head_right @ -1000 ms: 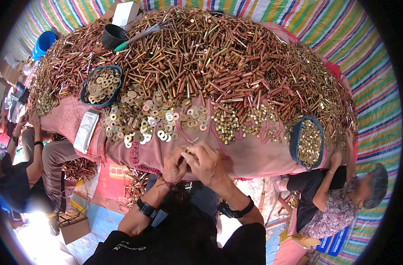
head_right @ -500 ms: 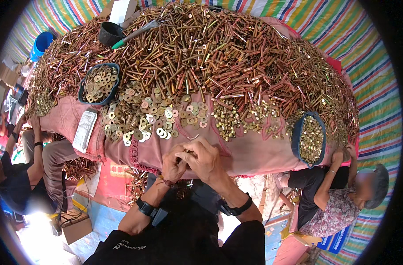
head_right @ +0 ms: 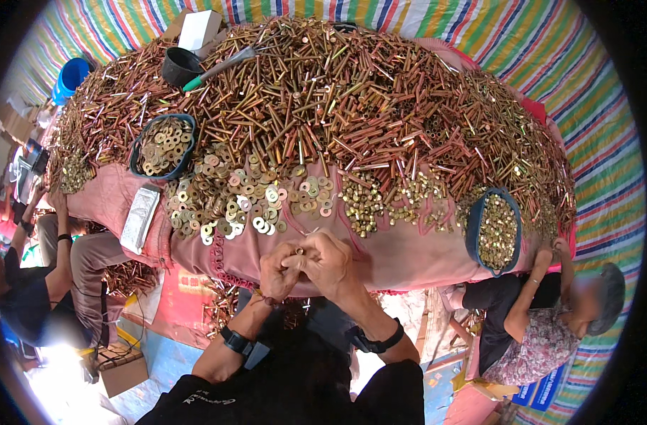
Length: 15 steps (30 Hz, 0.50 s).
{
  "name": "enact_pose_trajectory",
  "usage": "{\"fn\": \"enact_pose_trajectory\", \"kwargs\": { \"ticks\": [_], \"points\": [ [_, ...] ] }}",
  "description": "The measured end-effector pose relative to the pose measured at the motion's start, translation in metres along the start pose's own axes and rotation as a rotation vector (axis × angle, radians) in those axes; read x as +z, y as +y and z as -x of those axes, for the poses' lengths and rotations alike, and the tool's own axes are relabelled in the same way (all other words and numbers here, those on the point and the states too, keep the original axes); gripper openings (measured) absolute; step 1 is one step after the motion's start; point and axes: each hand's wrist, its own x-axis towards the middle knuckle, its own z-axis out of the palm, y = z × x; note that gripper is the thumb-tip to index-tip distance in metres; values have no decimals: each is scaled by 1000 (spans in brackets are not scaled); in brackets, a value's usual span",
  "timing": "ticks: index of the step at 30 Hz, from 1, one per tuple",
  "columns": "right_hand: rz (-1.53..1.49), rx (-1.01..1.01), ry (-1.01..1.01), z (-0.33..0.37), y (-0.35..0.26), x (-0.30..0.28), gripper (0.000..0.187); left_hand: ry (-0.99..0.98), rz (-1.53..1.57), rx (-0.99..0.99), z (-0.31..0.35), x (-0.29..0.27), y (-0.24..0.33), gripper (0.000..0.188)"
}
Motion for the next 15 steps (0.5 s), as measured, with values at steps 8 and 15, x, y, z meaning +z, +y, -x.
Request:
{"fn": "enact_pose_trajectory", "kwargs": {
  "ticks": [8, 15],
  "points": [
    [102, -54, -80, -1, -7, -6, 34, 36, 72, -30, 0, 3, -3, 13],
    [175, -196, -381, -17, -1, -27, 37, -201, 65, -213, -1, -12, 4, 28]
  ]
}}
